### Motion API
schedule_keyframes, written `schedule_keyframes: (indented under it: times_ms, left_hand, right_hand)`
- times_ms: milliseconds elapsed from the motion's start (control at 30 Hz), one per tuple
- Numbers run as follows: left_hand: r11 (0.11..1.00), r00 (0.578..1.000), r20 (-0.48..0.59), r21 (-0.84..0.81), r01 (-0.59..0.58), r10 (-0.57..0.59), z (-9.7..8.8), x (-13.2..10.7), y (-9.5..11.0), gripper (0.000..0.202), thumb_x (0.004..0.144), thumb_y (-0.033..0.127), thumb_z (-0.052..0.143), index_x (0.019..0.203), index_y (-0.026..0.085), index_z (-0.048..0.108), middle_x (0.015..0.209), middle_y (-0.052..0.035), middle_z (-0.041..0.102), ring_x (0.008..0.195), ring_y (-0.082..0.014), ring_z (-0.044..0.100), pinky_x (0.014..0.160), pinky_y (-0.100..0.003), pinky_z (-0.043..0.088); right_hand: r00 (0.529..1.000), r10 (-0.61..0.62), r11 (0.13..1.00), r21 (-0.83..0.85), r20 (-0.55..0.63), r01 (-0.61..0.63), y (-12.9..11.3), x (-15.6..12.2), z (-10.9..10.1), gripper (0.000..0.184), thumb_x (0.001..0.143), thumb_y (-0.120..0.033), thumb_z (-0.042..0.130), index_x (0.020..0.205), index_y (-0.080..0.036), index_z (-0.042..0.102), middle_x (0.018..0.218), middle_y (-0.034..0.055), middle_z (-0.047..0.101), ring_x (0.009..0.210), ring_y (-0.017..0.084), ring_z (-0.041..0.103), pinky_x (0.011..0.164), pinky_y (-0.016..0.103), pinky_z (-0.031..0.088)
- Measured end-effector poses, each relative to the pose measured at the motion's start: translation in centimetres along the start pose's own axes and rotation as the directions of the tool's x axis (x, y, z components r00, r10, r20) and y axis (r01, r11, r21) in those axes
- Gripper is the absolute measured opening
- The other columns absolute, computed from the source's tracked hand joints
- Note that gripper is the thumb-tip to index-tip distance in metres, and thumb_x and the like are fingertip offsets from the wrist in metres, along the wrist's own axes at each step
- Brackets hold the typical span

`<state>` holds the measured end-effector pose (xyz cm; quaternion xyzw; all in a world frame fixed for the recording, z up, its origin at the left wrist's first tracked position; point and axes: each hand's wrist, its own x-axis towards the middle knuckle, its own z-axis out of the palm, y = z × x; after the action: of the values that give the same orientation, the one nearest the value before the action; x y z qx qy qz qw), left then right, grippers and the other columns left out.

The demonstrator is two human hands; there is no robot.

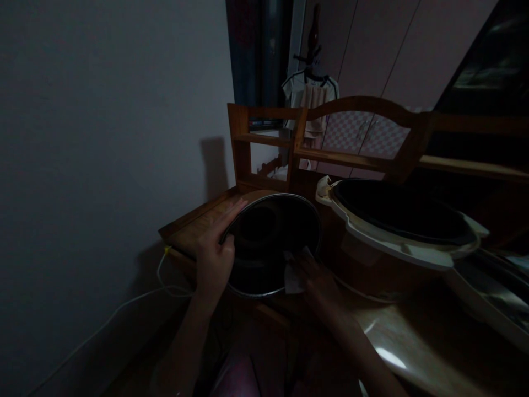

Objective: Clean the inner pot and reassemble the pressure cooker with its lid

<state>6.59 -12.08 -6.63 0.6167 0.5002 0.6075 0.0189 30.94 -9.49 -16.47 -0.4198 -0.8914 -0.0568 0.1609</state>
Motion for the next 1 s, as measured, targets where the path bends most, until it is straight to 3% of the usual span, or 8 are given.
schedule_keyframes:
  times_ms: [233, 367, 800, 1000]
  left_hand:
    - [1.000, 1.000, -0.007, -0.008, -0.014, 0.014, -0.1, 0.2, -0.1, 0.068, 0.076, -0.001, 0.043, 0.133, 0.030, 0.064, 0.138, 0.0040, 0.064, 0.135, -0.0192, 0.053, 0.122, -0.043, 0.035]
    - [1.000, 1.000, -0.004, 0.004, 0.002, -0.002, -0.1, 0.1, 0.1, 0.066, 0.079, 0.000, 0.044, 0.134, 0.032, 0.063, 0.140, 0.0034, 0.063, 0.136, -0.0200, 0.052, 0.124, -0.046, 0.030]
    - [0.998, 0.997, 0.073, -0.058, -0.005, 0.009, -0.1, 1.8, -0.8, 0.058, 0.082, 0.004, 0.047, 0.131, 0.027, 0.065, 0.136, 0.0016, 0.065, 0.134, -0.0202, 0.054, 0.122, -0.046, 0.034]
    - [1.000, 0.998, 0.055, -0.022, -0.011, 0.013, -1.5, 2.4, -1.9, 0.055, 0.087, 0.012, 0.058, 0.139, 0.029, 0.058, 0.153, -0.0030, 0.049, 0.141, -0.0225, 0.046, 0.122, -0.044, 0.032]
  right_hand:
    - [1.000, -0.013, 1.000, 0.028, 0.005, 0.013, -0.1, 0.1, -0.2, 0.076, 0.072, 0.012, 0.042, 0.142, -0.013, 0.056, 0.150, 0.0141, 0.051, 0.143, 0.030, 0.041, 0.112, 0.048, 0.045]
    - [1.000, 0.000, 1.000, 0.026, 0.009, 0.000, -0.2, 0.1, -0.3, 0.079, 0.069, 0.013, 0.041, 0.142, -0.013, 0.056, 0.150, 0.0139, 0.050, 0.144, 0.030, 0.040, 0.111, 0.048, 0.045]
    - [0.999, -0.031, 0.998, 0.064, 0.040, 0.028, -0.9, -0.6, -0.5, 0.071, 0.080, 0.007, 0.046, 0.145, -0.019, 0.053, 0.148, 0.0092, 0.053, 0.141, 0.026, 0.044, 0.111, 0.045, 0.046]
    - [0.996, -0.064, 0.992, 0.114, 0.062, 0.057, -1.6, -1.1, 0.6, 0.078, 0.072, 0.007, 0.048, 0.144, -0.021, 0.054, 0.149, 0.0055, 0.053, 0.142, 0.024, 0.042, 0.110, 0.039, 0.047]
